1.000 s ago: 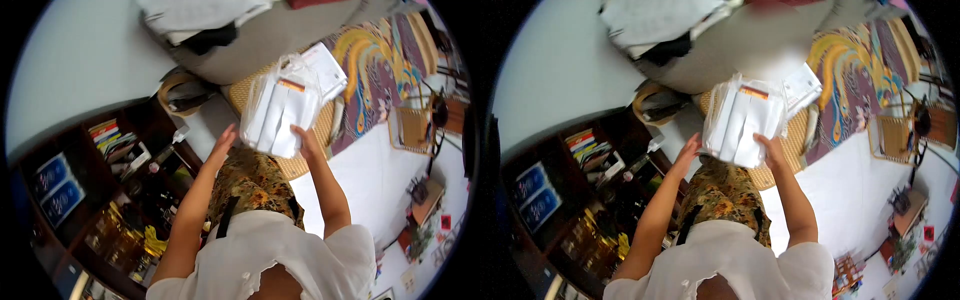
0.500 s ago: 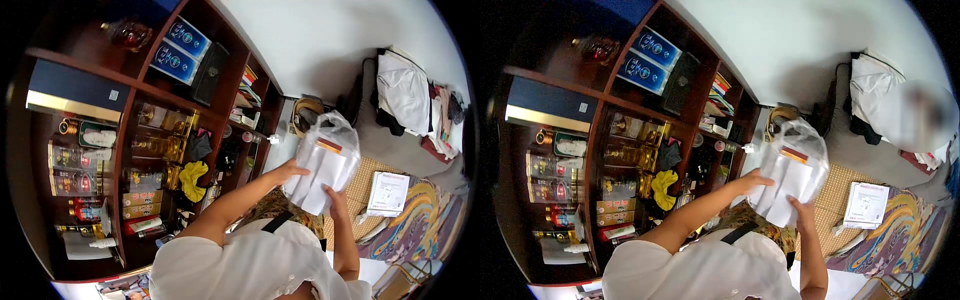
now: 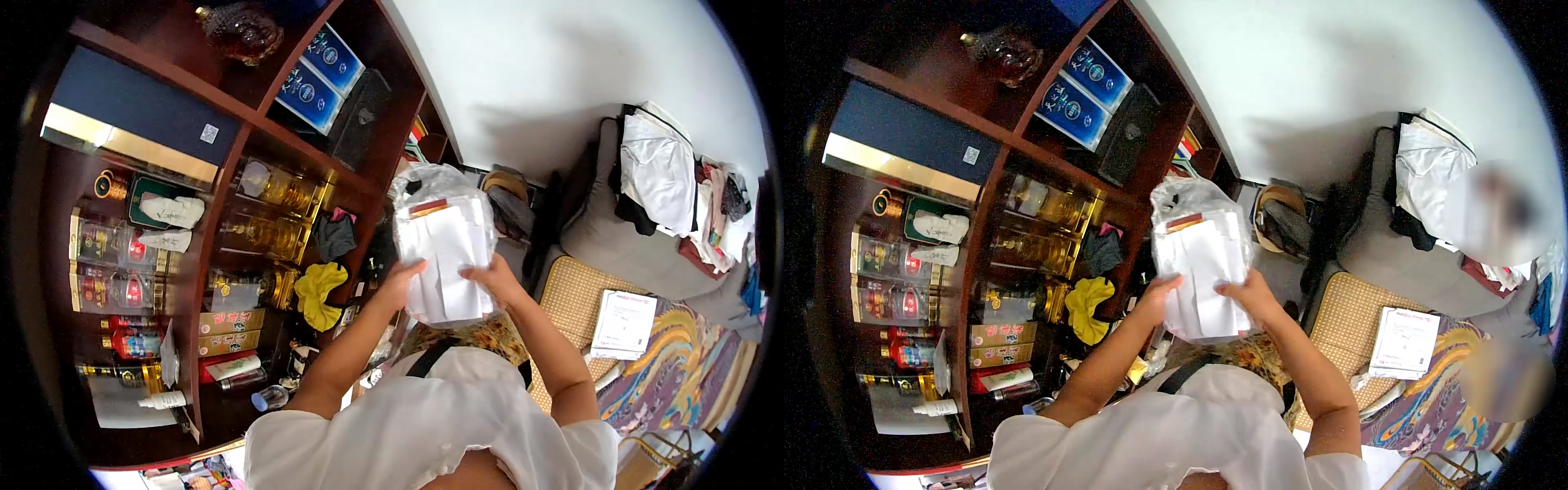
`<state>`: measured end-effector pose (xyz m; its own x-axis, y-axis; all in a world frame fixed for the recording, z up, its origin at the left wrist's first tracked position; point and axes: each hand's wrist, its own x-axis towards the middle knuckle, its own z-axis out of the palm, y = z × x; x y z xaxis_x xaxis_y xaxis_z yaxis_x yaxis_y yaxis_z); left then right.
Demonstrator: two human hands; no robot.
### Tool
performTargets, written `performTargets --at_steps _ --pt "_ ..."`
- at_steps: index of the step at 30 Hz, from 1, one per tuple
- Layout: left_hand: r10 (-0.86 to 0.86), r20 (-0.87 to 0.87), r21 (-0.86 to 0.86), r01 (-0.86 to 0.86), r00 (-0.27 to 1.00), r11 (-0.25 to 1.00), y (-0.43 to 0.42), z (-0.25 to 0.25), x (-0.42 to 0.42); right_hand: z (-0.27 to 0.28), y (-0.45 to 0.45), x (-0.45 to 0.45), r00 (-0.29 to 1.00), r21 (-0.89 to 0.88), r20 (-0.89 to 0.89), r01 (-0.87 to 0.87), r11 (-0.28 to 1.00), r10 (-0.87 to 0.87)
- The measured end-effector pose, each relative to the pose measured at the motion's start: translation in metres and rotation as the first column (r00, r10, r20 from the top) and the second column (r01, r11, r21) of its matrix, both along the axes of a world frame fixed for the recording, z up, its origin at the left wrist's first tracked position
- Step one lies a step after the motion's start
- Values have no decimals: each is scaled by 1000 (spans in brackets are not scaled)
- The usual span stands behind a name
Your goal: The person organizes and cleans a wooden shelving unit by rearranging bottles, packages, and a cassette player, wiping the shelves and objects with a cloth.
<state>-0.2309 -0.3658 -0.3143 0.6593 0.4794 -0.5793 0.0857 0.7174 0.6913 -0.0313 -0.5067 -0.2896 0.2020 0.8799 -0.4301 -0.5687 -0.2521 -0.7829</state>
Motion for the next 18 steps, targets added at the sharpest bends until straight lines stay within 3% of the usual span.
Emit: performTargets --at_steps 2,3,6,10,11,13,16,18 --pt "32 -47 10 -32 998 999 13 -6 0 -1 17 11 997 -13 45 -56 998 56" --pt "77 -58 48 -74 995 996 10 14 12 -7 27 17 999 21 -3 -51 998 51" --pt "166 27 12 -166 986 986 24 20 36 0 61 48 998 59 5 -67 996 67" --pt "276 74 121 -283 958 951 38 25 68 -1 123 95 996 120 61 -66 991 58" --pt "321 26 95 -322 947 942 40 30 77 6 137 107 993 178 83 -100 979 86" --pt "415 90 126 -424 905 897 45 35 97 37 167 129 981 286 135 -176 942 142" --pt "517 162 93 -534 841 840 62 25 108 45 230 143 898 269 330 -384 883 290" --pt "595 174 40 -610 784 792 81 17 111 52 268 139 822 252 492 -449 857 286"
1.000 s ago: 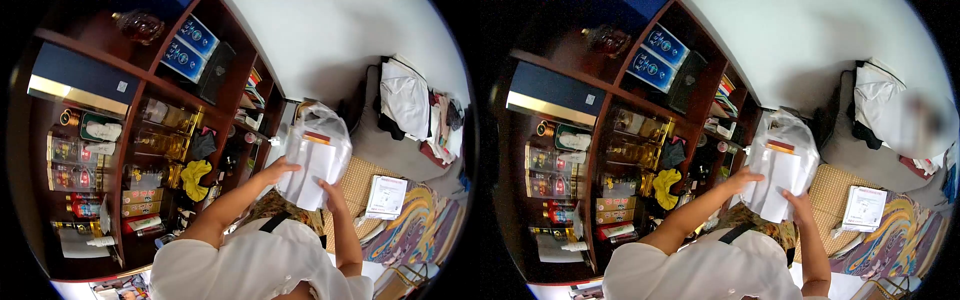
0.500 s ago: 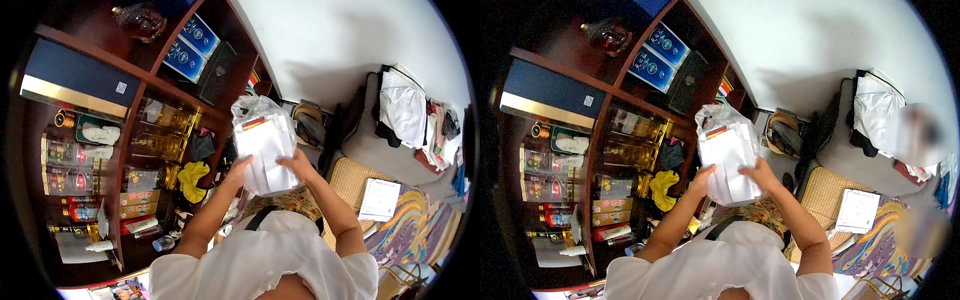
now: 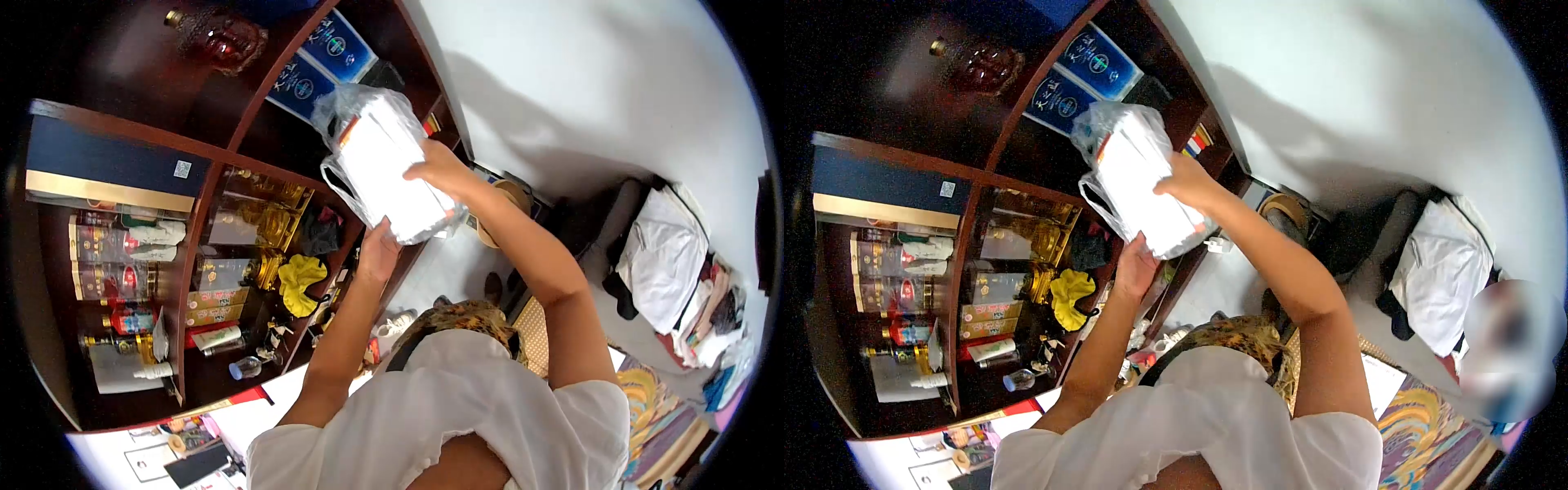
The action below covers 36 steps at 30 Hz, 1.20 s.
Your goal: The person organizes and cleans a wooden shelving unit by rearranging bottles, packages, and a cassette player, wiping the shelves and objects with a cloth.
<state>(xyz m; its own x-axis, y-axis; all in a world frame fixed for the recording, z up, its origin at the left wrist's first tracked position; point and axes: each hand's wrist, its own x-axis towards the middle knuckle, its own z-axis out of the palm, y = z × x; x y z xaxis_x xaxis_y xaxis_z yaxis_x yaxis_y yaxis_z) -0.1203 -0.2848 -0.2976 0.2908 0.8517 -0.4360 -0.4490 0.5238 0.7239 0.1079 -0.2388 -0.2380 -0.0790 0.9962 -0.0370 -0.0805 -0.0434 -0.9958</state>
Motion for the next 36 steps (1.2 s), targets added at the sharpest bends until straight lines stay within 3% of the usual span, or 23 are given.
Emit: performTargets --at_steps 1,5,8,12,13,16,17,20,21,24,25,28,29,32,35,36 --pt "45 -30 37 -44 999 998 8 4 5 4 18 -3 997 35 82 -12 999 9" --pt "99 128 -55 -92 987 994 45 26 11 47 65 -23 947 128 321 -78 989 33" --pt "261 186 -48 -256 947 965 68 21 16 54 102 -50 820 194 572 -110 975 -21" --pt "361 312 -54 -363 879 930 90 5 8 68 133 -86 715 218 699 -182 959 -23" --pt "361 337 -16 -378 870 926 95 -1 4 72 141 -98 700 141 714 -185 972 29" --pt "474 382 -219 -420 794 881 97 -3 3 80 150 -128 682 88 729 -182 979 61" --pt "477 377 -220 -424 794 879 93 3 7 73 165 -142 609 22 782 -241 970 133" --pt "352 400 -138 -324 846 936 86 -12 -1 68 174 -167 580 58 811 -221 974 83" --pt "444 270 -186 -406 854 895 77 8 12 58 182 -180 572 62 819 -166 984 45" --pt "222 341 -49 -219 914 975 60 -21 -9 26 212 -202 534 -46 824 -268 962 188" --pt "244 303 -69 -235 921 970 52 -16 -5 17 213 -207 511 9 851 -239 971 118" --pt "260 255 -100 -242 931 965 26 -6 -8 -3 231 -225 572 -30 808 -203 979 143" --pt "271 263 -119 -247 926 962 19 -15 -15 -10 235 -234 620 12 782 -118 993 64" --pt "306 272 -181 -264 912 947 -4 -49 -38 1 237 -234 435 -41 887 -261 965 155" --pt "313 233 -232 -260 921 937 -18 -67 -53 7 233 -232 560 74 824 -253 965 84" --pt "335 222 -240 -281 916 929 -23 -64 -54 0 231 -231 523 85 847 -310 947 95"
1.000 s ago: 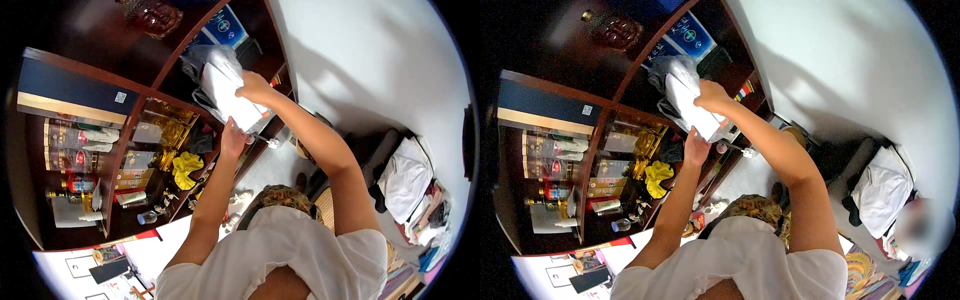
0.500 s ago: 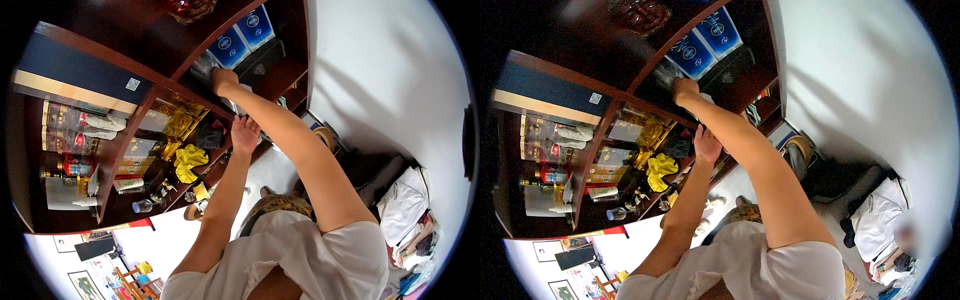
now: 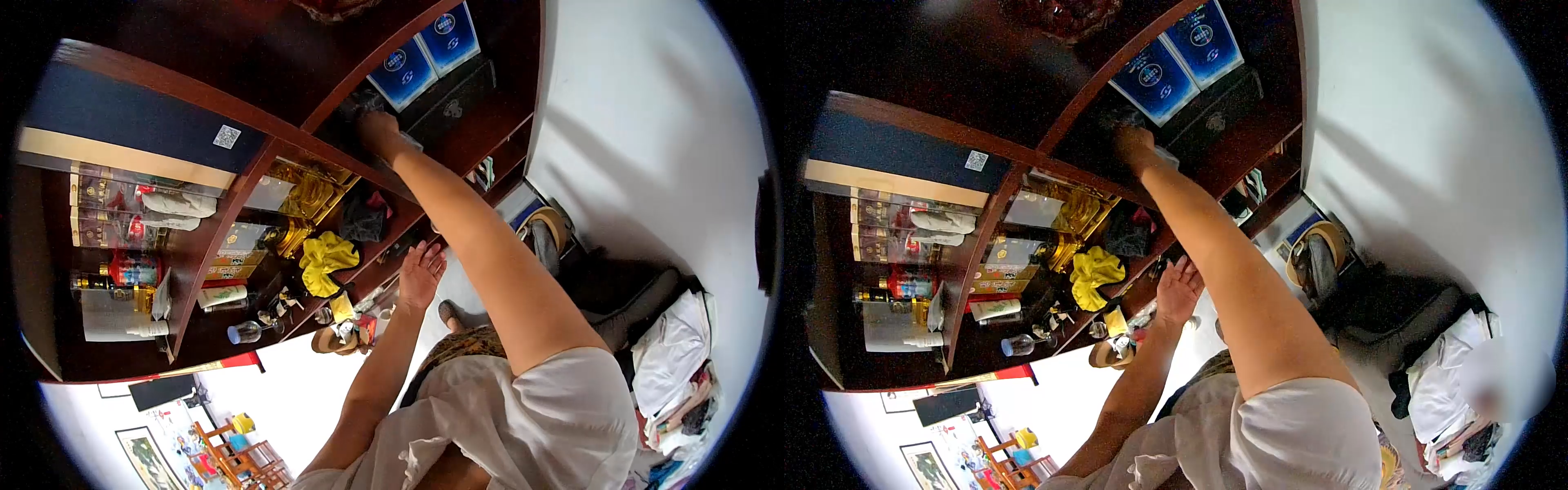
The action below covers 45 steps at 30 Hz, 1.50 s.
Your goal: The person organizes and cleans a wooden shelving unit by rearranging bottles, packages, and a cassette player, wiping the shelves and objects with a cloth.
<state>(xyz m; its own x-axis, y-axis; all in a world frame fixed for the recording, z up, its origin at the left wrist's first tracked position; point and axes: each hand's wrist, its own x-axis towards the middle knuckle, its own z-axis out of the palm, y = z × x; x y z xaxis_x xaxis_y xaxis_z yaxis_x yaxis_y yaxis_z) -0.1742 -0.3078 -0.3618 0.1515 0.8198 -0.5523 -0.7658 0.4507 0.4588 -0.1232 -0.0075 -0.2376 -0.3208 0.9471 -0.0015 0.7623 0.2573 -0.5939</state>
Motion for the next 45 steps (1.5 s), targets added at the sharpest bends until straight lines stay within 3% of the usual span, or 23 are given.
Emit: performTargets --at_steps 3,4,6,7,8,11,14,16,18,20,22,24,27,28,30,32,34,37,40,45 --pt "35 -6 -22 -35 999 999 -14 0 -5 -58 13 -9 992 72 13 -127 989 126" --pt "36 -7 -37 -36 999 999 -17 -4 -7 -98 34 -20 988 104 -60 -133 986 140" --pt "31 -13 -66 -32 999 997 -21 -9 -12 -102 34 -12 959 60 -275 -58 997 73" --pt "21 -15 -69 -22 1000 997 -23 -10 -14 -61 12 9 914 -26 -404 10 1000 -20" --pt "9 -17 -72 -10 1000 997 -26 -11 -15 -32 -5 27 847 -121 -517 69 990 -122" --pt "-36 -30 -100 33 999 994 -30 -15 -17 -25 -27 54 607 -139 -716 360 923 -345" --pt "-89 -51 -140 81 995 987 -33 -23 -17 -44 -64 82 443 -145 -777 566 812 -447" --pt "-147 -58 -152 136 987 979 -34 -32 -19 -90 -91 99 433 -90 -786 625 775 -441" --pt "-236 -49 -155 226 971 962 -35 -42 -21 -117 -146 112 288 -99 -879 669 737 -380" --pt "-304 -73 -238 280 950 930 -31 -44 -20 -189 -200 123 290 -157 -835 689 707 -468" --pt "-374 -115 -223 343 920 912 -33 -58 -21 -203 -288 140 400 -214 -631 735 644 -665" --pt "-446 11 -168 442 895 881 -37 -75 -27 -250 -370 138 270 -402 -401 807 433 -875" --pt "-632 -98 -268 591 769 761 -55 -79 -34 -294 -508 131 65 -542 -189 825 160 -980" --pt "-680 -164 -292 623 715 726 -63 -76 -32 -297 -549 126 -39 -573 -59 819 2 -998" --pt "-755 -157 -348 680 636 645 -70 -91 -41 -343 -628 114 -275 -637 1 741 -213 -961" --pt "-805 -161 -378 718 571 585 -86 -99 -44 -339 -695 105 -453 -685 169 584 -435 -875" --pt "-854 -203 -414 749 478 518 -104 -111 -41 -336 -744 92 -814 -790 74 305 -532 -577" --pt "-912 -198 -450 793 359 410 -124 -132 -31 -380 -818 84 -883 -882 0 221 -415 -469" --pt "-945 -205 -477 817 254 323 -151 -143 -10 -394 -858 92 -948 -851 18 152 -503 -317" --pt "-969 -229 -497 845 95 200 -194 -156 22 -437 -926 120 -975 -871 -75 167 -463 -210"
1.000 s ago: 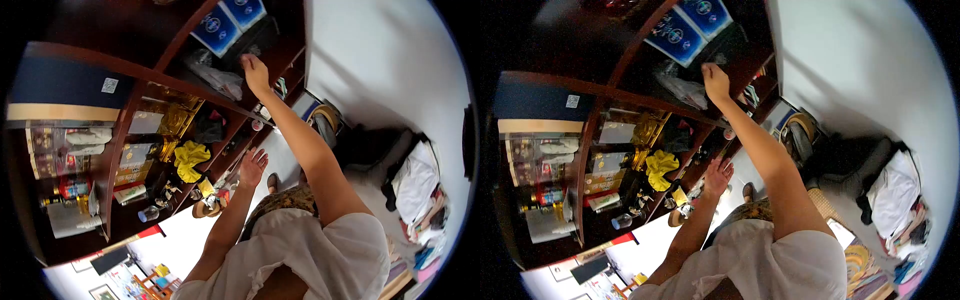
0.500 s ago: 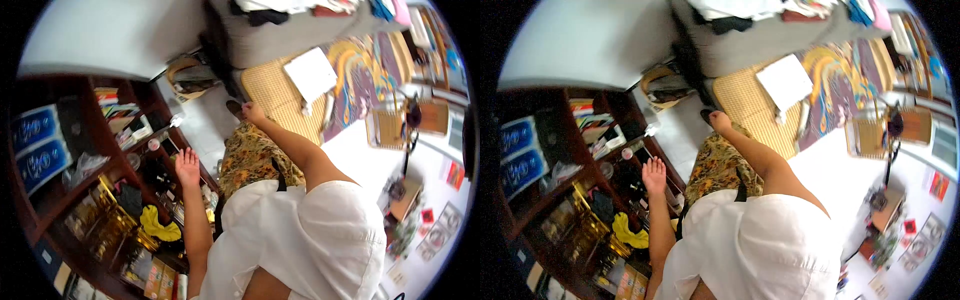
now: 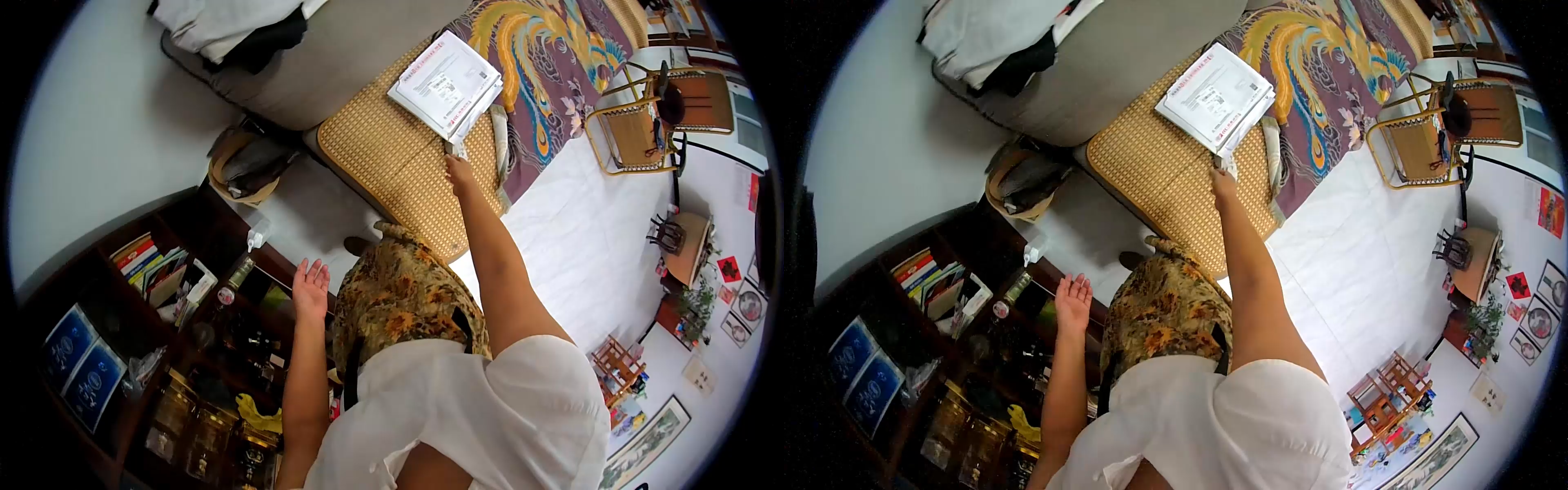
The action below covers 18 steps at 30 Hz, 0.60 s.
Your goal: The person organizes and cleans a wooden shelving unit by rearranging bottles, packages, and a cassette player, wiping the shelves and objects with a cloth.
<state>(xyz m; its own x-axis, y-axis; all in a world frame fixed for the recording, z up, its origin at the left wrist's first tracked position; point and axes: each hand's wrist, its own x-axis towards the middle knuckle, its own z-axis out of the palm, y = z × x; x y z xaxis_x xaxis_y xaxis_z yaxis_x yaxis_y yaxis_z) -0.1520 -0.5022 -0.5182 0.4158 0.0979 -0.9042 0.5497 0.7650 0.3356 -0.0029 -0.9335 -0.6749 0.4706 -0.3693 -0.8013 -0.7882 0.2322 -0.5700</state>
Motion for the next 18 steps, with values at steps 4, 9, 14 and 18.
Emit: performTargets --at_steps 4,9,14,18 --pt "-76 -28 19 76 997 997 -35 -11 12 -32 -43 33 994 -142 15 108 984 -107" --pt "-164 -113 53 170 980 984 -67 -29 9 -84 -90 68 998 -402 -19 43 915 -56" --pt "-267 -156 63 279 951 958 -91 -31 23 -108 -93 97 947 -143 221 268 953 -233" --pt "-313 -134 56 323 940 945 -101 -29 39 -132 -92 112 822 43 361 457 888 -441"
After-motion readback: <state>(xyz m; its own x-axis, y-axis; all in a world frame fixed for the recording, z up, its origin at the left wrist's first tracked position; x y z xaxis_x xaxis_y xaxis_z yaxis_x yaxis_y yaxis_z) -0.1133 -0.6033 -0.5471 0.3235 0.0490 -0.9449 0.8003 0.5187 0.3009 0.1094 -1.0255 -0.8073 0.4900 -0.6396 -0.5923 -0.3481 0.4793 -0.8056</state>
